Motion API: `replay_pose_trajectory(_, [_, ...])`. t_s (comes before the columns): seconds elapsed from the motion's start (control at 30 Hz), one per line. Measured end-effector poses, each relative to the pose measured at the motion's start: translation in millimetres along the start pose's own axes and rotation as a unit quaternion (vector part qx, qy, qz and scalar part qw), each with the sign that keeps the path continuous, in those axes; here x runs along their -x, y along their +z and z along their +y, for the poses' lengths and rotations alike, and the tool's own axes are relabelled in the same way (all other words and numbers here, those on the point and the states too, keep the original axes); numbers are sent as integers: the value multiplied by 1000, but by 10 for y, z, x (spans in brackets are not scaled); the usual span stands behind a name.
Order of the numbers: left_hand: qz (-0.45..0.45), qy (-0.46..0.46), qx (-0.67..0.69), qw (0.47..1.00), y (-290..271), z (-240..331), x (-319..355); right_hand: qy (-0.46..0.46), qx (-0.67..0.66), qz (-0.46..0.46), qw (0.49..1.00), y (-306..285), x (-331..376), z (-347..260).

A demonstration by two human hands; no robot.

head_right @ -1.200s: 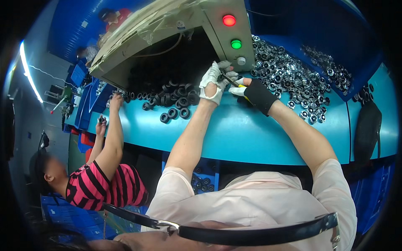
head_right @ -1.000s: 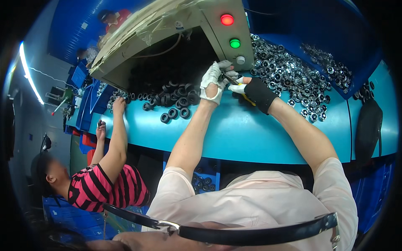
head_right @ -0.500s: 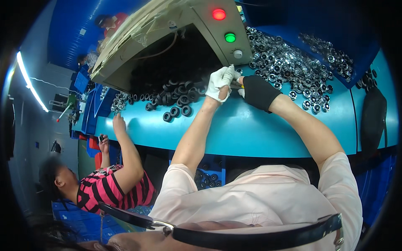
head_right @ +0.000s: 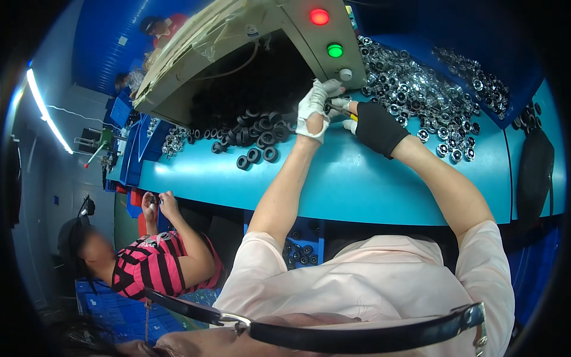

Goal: Assembling black rubber rings onto metal components at a factory workstation.

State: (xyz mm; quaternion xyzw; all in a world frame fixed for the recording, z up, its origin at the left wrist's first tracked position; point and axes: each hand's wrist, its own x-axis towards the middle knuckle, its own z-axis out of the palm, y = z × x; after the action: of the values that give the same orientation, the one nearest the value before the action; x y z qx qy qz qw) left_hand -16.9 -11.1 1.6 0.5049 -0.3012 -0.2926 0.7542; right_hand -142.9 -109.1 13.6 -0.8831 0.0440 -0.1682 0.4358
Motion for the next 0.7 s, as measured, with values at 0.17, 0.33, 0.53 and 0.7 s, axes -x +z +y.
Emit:
replay_pose_trajectory(0.17, [-43,23,-120,992,-119,-133,31,24,99,-23,995,0,-20,23])
replay_pose_trajectory(0.33, [-63,-9,-182,981,-166,-145,-21,47,109,-72,990,-138,-59,-44])
replay_pose_trajectory(0.53, [-7,-112,112,987,27,66,21,67,125,-59,988,-150,-94,-106])
replay_pose_trajectory(0.7, [-12,-145,210,967,-66,-20,-45,61,145,-40,987,-158,-81,-140])
